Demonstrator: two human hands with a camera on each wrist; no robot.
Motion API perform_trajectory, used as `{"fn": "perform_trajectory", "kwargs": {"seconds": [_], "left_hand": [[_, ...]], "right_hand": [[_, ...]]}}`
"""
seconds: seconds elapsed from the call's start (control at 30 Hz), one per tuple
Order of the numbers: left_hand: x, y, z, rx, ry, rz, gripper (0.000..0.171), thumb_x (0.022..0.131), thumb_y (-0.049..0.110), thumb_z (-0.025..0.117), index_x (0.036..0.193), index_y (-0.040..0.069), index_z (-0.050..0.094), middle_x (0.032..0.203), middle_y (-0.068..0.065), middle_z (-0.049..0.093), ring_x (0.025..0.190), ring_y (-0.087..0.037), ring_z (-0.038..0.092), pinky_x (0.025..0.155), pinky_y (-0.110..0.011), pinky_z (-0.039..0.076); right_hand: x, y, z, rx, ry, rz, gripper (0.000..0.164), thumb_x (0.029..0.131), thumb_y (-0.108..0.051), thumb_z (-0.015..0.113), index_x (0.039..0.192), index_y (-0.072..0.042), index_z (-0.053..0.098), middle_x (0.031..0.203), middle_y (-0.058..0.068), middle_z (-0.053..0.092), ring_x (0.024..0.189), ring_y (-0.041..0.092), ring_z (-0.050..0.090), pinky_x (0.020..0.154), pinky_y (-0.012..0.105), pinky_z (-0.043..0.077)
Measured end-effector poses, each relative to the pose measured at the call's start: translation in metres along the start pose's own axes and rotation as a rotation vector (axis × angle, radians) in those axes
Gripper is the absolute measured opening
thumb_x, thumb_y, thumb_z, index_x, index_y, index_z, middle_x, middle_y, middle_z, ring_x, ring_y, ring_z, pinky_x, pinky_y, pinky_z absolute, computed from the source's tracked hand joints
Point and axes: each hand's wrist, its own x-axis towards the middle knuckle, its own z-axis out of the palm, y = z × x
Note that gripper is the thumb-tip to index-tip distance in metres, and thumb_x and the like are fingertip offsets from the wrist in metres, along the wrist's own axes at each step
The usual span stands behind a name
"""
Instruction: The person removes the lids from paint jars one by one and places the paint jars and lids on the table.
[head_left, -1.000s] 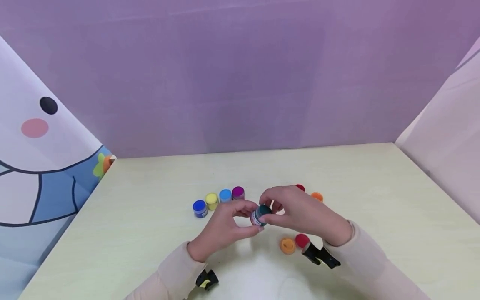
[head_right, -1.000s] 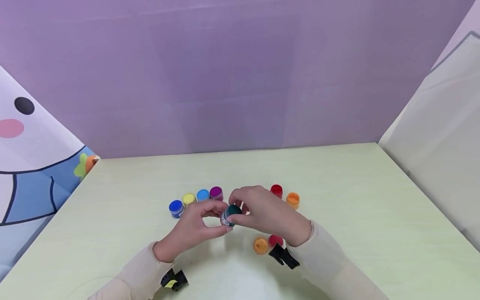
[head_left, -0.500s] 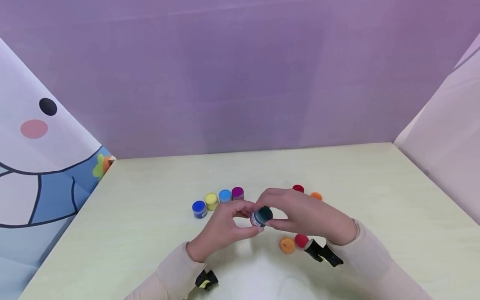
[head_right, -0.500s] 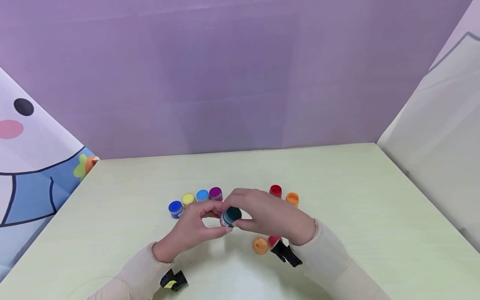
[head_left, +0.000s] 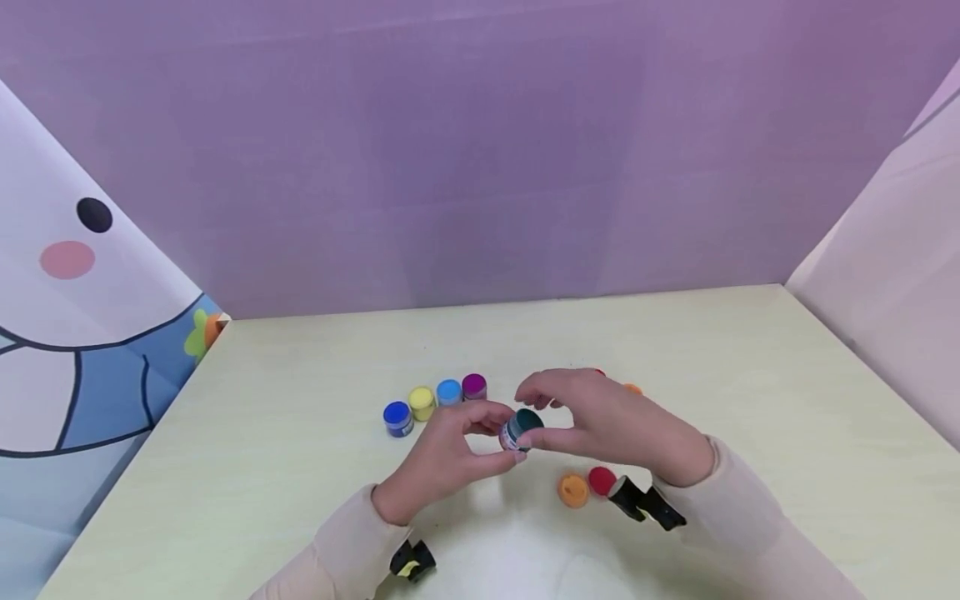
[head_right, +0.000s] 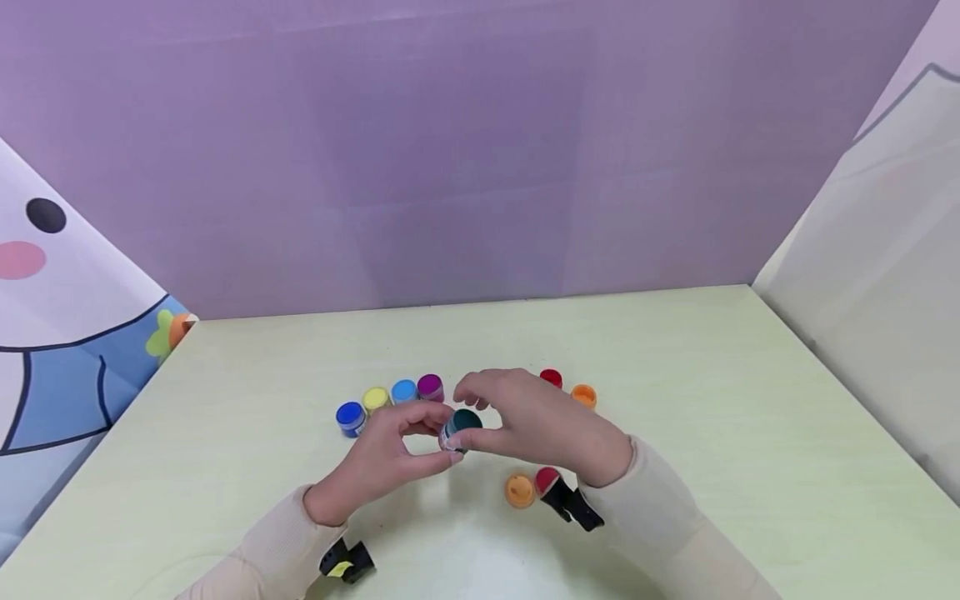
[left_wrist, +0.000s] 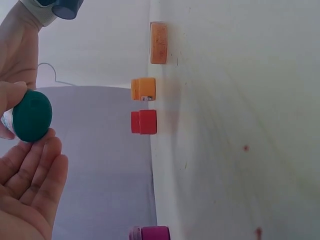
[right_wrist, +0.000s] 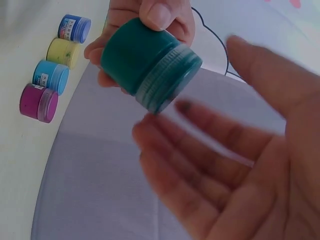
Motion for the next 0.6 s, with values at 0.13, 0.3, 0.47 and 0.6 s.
{"fn": "perform_trajectory", "kwargs": {"seconds": [0.13,0.3,0.47,0.6], "left_hand": [[-0.0004,0.0006,0.0005,-0.002,0.003,-0.011,0.029,0.076,0.014,0.079,0.102,0.011,0.068,0.096,0.006,0.068,0.084,-0.008,0.063,0.082,-0.037,0.055],[-0.0008,0.0004,0.0007,0.000,0.003,-0.004,0.028,0.076,0.015,0.079,0.102,0.012,0.068,0.096,0.007,0.068,0.085,-0.008,0.062,0.082,-0.035,0.054],[-0.0006,0.0003,0.0006,0.001,0.003,0.005,0.028,0.076,0.014,0.079,0.102,0.012,0.067,0.096,0.006,0.068,0.084,-0.008,0.062,0.082,-0.037,0.055],[-0.0005,0.0006,0.0004,0.005,0.003,0.000,0.028,0.076,0.014,0.079,0.101,0.012,0.067,0.095,0.007,0.068,0.084,-0.007,0.062,0.082,-0.036,0.055]], "right_hand": [[-0.0006,-0.0022,0.0010,0.017,0.033,0.126,0.035,0.084,-0.037,0.069,0.102,-0.007,0.063,0.086,-0.006,0.065,0.079,0.008,0.060,0.071,0.027,0.053],[0.0005,-0.0047,0.0042,0.079,0.049,0.182,0.029,0.084,-0.032,0.070,0.093,-0.006,0.062,0.071,-0.009,0.059,0.062,0.003,0.053,0.058,0.020,0.049],[0.0015,-0.0047,0.0067,0.091,0.044,0.191,0.025,0.083,-0.030,0.072,0.089,-0.008,0.061,0.067,-0.010,0.058,0.055,0.004,0.050,0.052,0.021,0.047],[0.0019,-0.0033,0.0070,0.086,0.034,0.188,0.022,0.083,-0.027,0.072,0.089,-0.009,0.062,0.069,-0.010,0.059,0.058,0.003,0.052,0.054,0.020,0.048]]}}
